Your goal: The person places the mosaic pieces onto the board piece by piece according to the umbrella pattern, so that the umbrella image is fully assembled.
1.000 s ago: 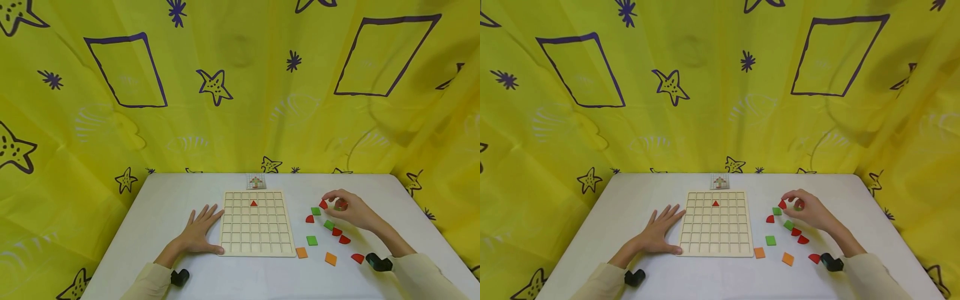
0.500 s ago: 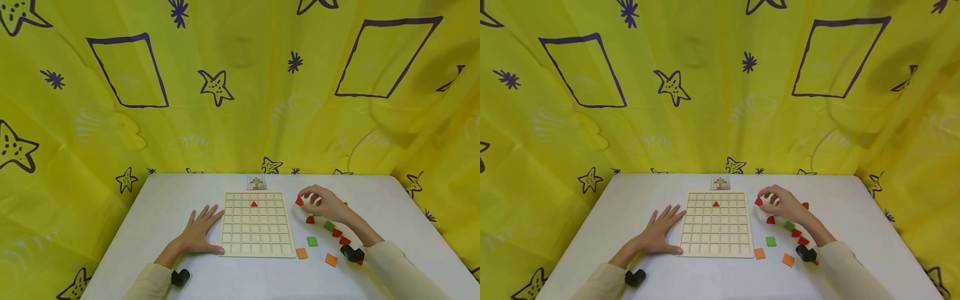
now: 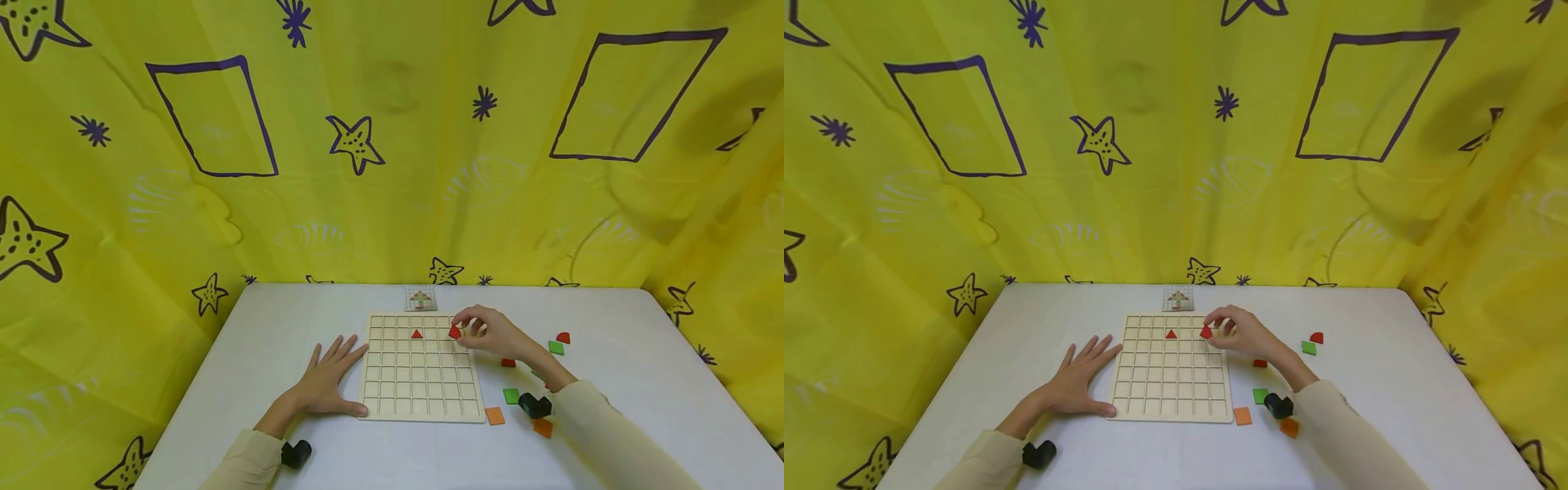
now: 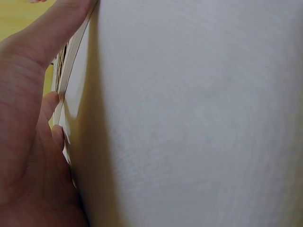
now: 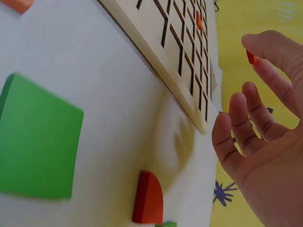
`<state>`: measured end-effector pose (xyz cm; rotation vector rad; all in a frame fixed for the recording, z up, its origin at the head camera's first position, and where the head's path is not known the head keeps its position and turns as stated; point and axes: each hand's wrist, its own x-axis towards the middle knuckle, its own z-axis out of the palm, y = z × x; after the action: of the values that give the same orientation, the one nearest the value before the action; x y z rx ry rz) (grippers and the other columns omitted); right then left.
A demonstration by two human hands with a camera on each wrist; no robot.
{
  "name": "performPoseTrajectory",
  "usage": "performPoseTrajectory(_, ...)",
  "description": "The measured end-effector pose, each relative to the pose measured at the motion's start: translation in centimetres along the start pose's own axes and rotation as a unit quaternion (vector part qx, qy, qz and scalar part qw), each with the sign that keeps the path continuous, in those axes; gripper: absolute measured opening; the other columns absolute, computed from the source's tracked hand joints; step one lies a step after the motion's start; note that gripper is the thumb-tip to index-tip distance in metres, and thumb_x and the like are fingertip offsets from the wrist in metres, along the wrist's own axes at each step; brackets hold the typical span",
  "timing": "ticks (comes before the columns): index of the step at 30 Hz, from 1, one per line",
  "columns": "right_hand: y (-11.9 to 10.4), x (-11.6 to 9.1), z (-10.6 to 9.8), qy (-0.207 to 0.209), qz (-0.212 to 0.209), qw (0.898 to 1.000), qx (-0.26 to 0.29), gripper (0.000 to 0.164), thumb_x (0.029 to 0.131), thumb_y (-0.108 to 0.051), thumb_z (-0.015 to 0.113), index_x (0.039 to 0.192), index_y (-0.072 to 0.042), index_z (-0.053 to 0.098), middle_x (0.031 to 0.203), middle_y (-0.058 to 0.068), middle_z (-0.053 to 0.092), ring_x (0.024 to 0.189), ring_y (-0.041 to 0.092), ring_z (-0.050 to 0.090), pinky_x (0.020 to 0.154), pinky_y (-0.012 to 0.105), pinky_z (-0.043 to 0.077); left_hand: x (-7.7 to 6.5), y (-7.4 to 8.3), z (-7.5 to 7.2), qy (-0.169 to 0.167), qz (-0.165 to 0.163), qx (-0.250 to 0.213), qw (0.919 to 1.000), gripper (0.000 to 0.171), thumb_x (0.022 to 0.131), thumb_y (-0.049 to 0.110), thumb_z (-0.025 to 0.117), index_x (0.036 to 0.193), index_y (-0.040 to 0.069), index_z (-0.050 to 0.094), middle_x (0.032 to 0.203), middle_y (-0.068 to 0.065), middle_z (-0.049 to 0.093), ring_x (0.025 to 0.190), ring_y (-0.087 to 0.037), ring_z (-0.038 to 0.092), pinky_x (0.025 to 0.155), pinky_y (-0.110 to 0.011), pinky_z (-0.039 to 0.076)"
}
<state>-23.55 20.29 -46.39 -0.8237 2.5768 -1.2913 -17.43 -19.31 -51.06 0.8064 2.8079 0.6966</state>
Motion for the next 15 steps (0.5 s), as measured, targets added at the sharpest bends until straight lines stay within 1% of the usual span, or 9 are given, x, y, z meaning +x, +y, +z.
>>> performPoseTrajectory(2, 0.0, 0.5, 0.6, -0.006, 0.002, 1.0, 0.006, 0.031, 0.09, -0.012, 0.08, 0.118, -0.005, 0.069, 0.104, 0.01, 0.064, 0.085, 0.02, 0.058, 0.072, 0.025, 0.052, 0.0, 0.3, -0.3, -0.01, -0.009, 0.0, 0.9999, 0.119, 0.069, 0.069, 0.084, 0.163, 0.017, 0.032, 0.17, -0.015, 0.018, 0.156, -0.043, 0.007, 0.116, -0.075, -0.003)
performPoseTrajectory(5, 0.0, 1.1, 1.4, -0.015, 0.008, 1.0, 0.008, 0.028, 0.091, -0.013, 0.079, 0.117, -0.008, 0.069, 0.103, 0.009, 0.064, 0.085, 0.021, 0.057, 0.072, 0.025, 0.05, 0.1, 0.4, -0.3, -0.023, -0.024, 0.008, 0.9994, 0.118, 0.07, 0.069, 0.083, 0.163, 0.019, 0.03, 0.171, -0.012, 0.015, 0.157, -0.04, 0.005, 0.117, -0.073, -0.004)
performPoseTrajectory(9, -0.1, 1.9, 2.2, -0.029, 0.002, 0.999, 0.012, 0.026, 0.091, -0.013, 0.079, 0.116, -0.011, 0.07, 0.1, 0.009, 0.063, 0.082, 0.019, 0.057, 0.071, 0.026, 0.048, 0.1, 0.2, -0.2, -0.025, -0.027, 0.007, 0.9993, 0.118, 0.069, 0.069, 0.083, 0.163, 0.021, 0.03, 0.172, -0.011, 0.015, 0.158, -0.039, 0.004, 0.118, -0.072, -0.005)
performPoseTrajectory(11, -0.2, 2.3, 2.5, -0.037, -0.001, 0.999, 0.016, 0.026, 0.091, -0.013, 0.078, 0.115, -0.01, 0.07, 0.099, 0.01, 0.063, 0.08, 0.018, 0.056, 0.071, 0.026, 0.048, 0.2, 0.2, -0.2, -0.026, -0.028, 0.009, 0.9992, 0.118, 0.069, 0.07, 0.083, 0.163, 0.021, 0.03, 0.172, -0.01, 0.015, 0.158, -0.039, 0.004, 0.118, -0.072, -0.005)
performPoseTrajectory(15, -0.3, 2.7, 2.9, -0.05, 0.014, 0.999, 0.015, 0.025, 0.091, -0.014, 0.079, 0.115, -0.012, 0.07, 0.099, 0.007, 0.063, 0.08, 0.017, 0.057, 0.073, 0.026, 0.049, 0.2, 0.2, -0.2, -0.028, -0.03, 0.016, 0.999, 0.118, 0.07, 0.071, 0.082, 0.164, 0.022, 0.03, 0.172, -0.01, 0.015, 0.158, -0.038, 0.004, 0.118, -0.072, -0.005)
